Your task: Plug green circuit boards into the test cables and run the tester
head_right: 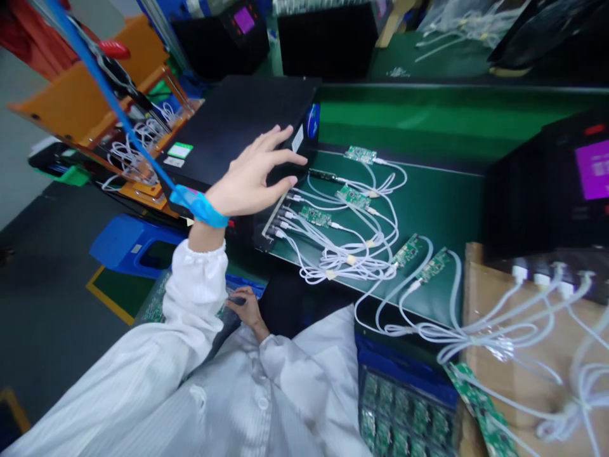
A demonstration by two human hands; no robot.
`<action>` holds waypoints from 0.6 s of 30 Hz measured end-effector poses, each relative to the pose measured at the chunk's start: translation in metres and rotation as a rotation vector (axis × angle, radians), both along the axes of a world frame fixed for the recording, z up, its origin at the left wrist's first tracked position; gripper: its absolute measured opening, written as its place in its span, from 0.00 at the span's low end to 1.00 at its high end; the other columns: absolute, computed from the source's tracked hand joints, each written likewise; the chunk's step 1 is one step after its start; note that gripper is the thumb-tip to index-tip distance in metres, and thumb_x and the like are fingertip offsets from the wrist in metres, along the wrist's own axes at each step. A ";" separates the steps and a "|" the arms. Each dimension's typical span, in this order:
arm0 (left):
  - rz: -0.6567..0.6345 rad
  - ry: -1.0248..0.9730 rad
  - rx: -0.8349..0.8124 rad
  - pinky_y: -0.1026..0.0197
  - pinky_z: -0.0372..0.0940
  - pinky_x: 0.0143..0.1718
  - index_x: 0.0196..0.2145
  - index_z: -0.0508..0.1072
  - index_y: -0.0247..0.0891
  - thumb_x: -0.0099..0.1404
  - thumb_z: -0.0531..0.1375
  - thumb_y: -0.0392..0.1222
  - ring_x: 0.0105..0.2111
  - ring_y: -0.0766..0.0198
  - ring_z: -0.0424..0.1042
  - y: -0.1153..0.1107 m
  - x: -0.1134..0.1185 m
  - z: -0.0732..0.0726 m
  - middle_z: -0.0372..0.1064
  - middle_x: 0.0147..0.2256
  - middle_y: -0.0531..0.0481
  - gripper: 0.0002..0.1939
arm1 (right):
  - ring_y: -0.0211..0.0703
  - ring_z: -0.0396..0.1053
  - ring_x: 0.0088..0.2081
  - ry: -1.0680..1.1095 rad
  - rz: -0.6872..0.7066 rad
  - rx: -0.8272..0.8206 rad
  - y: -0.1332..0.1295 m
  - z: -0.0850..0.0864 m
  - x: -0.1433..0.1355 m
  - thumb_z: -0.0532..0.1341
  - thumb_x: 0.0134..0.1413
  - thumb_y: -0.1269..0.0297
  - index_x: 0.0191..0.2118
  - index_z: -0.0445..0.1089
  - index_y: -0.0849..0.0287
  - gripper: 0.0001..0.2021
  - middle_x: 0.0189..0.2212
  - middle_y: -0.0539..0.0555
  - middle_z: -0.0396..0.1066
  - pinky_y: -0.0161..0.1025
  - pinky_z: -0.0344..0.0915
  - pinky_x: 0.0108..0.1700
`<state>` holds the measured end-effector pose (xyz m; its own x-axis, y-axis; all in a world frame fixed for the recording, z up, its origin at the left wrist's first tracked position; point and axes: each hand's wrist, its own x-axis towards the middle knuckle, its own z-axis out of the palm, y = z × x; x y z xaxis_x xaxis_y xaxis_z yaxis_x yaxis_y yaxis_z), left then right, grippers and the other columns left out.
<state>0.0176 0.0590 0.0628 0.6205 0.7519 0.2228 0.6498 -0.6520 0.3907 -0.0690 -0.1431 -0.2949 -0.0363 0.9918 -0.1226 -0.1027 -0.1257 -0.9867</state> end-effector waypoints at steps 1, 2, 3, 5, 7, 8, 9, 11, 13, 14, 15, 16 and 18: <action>-0.027 -0.003 -0.040 0.39 0.41 0.76 0.54 0.77 0.52 0.64 0.63 0.42 0.75 0.48 0.44 0.002 -0.003 0.002 0.57 0.71 0.56 0.20 | 0.45 0.75 0.46 0.017 0.020 -0.016 -0.002 -0.002 0.001 0.76 0.46 0.63 0.33 0.81 0.57 0.09 0.41 0.53 0.75 0.42 0.71 0.53; -0.054 -0.005 -0.075 0.40 0.39 0.76 0.54 0.77 0.54 0.64 0.63 0.43 0.75 0.49 0.42 0.004 -0.006 0.004 0.57 0.71 0.58 0.20 | 0.45 0.74 0.46 0.035 0.038 -0.031 -0.002 -0.004 0.002 0.77 0.44 0.64 0.32 0.81 0.57 0.08 0.41 0.53 0.75 0.41 0.70 0.54; -0.082 -0.006 -0.099 0.40 0.38 0.76 0.55 0.76 0.54 0.64 0.64 0.44 0.76 0.50 0.41 0.005 -0.008 0.006 0.56 0.71 0.59 0.20 | 0.45 0.74 0.47 0.049 0.052 -0.044 -0.003 -0.005 0.002 0.77 0.43 0.65 0.33 0.82 0.57 0.08 0.42 0.53 0.75 0.40 0.69 0.55; -0.133 -0.008 -0.126 0.39 0.35 0.76 0.57 0.75 0.53 0.66 0.63 0.46 0.76 0.52 0.39 0.008 -0.013 0.010 0.53 0.72 0.59 0.21 | 0.44 0.74 0.47 0.082 0.067 -0.071 -0.002 -0.004 0.003 0.77 0.44 0.67 0.34 0.82 0.57 0.09 0.43 0.53 0.75 0.40 0.68 0.56; -0.173 -0.004 -0.157 0.36 0.34 0.76 0.58 0.73 0.52 0.68 0.63 0.49 0.76 0.52 0.38 0.008 -0.017 0.014 0.56 0.71 0.58 0.20 | 0.43 0.74 0.47 0.116 0.070 -0.097 -0.001 0.000 0.004 0.77 0.44 0.69 0.35 0.82 0.58 0.10 0.43 0.54 0.75 0.40 0.68 0.57; -0.187 -0.003 -0.177 0.35 0.34 0.75 0.57 0.73 0.52 0.69 0.63 0.50 0.76 0.52 0.38 0.008 -0.018 0.017 0.60 0.70 0.57 0.20 | 0.43 0.74 0.47 0.132 0.069 -0.108 -0.001 0.003 0.004 0.77 0.44 0.70 0.36 0.82 0.58 0.10 0.43 0.54 0.75 0.40 0.68 0.56; -0.197 -0.006 -0.197 0.35 0.35 0.75 0.57 0.73 0.52 0.69 0.63 0.52 0.76 0.52 0.38 0.007 -0.019 0.019 0.63 0.68 0.57 0.20 | 0.43 0.74 0.47 0.146 0.068 -0.117 -0.001 0.006 0.005 0.76 0.44 0.71 0.36 0.82 0.58 0.10 0.44 0.54 0.75 0.39 0.68 0.56; -0.216 -0.011 -0.217 0.36 0.36 0.75 0.56 0.74 0.52 0.69 0.63 0.54 0.76 0.53 0.39 0.006 -0.021 0.022 0.68 0.65 0.57 0.19 | 0.41 0.73 0.47 0.172 0.065 -0.136 -0.001 0.012 0.007 0.75 0.44 0.74 0.36 0.82 0.58 0.10 0.44 0.55 0.76 0.38 0.67 0.56; -0.247 -0.014 -0.199 0.37 0.36 0.76 0.58 0.73 0.49 0.71 0.62 0.53 0.76 0.52 0.39 0.006 -0.023 0.023 0.68 0.65 0.55 0.20 | 0.40 0.73 0.47 0.200 0.066 -0.160 -0.001 0.017 0.009 0.74 0.45 0.75 0.36 0.82 0.59 0.10 0.43 0.54 0.77 0.37 0.66 0.57; -0.265 -0.014 -0.186 0.37 0.35 0.76 0.59 0.72 0.48 0.72 0.61 0.53 0.76 0.52 0.40 0.007 -0.023 0.023 0.67 0.65 0.54 0.21 | 0.39 0.73 0.46 0.210 0.066 -0.171 0.000 0.018 0.010 0.73 0.45 0.76 0.35 0.82 0.60 0.09 0.42 0.54 0.77 0.37 0.66 0.56; -0.280 -0.017 -0.175 0.37 0.35 0.75 0.60 0.71 0.46 0.72 0.60 0.53 0.76 0.51 0.40 0.008 -0.023 0.022 0.67 0.65 0.54 0.22 | 0.38 0.73 0.45 0.218 0.068 -0.178 0.000 0.019 0.011 0.73 0.45 0.75 0.35 0.82 0.61 0.09 0.41 0.53 0.77 0.37 0.66 0.56; -0.285 -0.023 -0.171 0.36 0.34 0.75 0.61 0.71 0.46 0.72 0.60 0.53 0.75 0.51 0.40 0.009 -0.024 0.021 0.67 0.65 0.53 0.23 | 0.37 0.73 0.44 0.224 0.070 -0.182 0.001 0.019 0.011 0.73 0.45 0.75 0.35 0.82 0.61 0.08 0.40 0.53 0.77 0.36 0.66 0.55; -0.267 -0.043 -0.178 0.36 0.35 0.75 0.60 0.72 0.48 0.71 0.62 0.55 0.75 0.50 0.41 0.011 -0.023 0.018 0.69 0.64 0.54 0.23 | 0.36 0.74 0.43 0.234 0.070 -0.187 0.002 0.018 0.011 0.71 0.46 0.75 0.34 0.82 0.62 0.07 0.39 0.52 0.77 0.36 0.66 0.54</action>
<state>-0.0056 0.0696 0.0811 0.7939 0.5935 0.1324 0.4457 -0.7161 0.5372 -0.0585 -0.1413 -0.2773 -0.1523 0.9468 -0.2834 -0.3090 -0.3180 -0.8963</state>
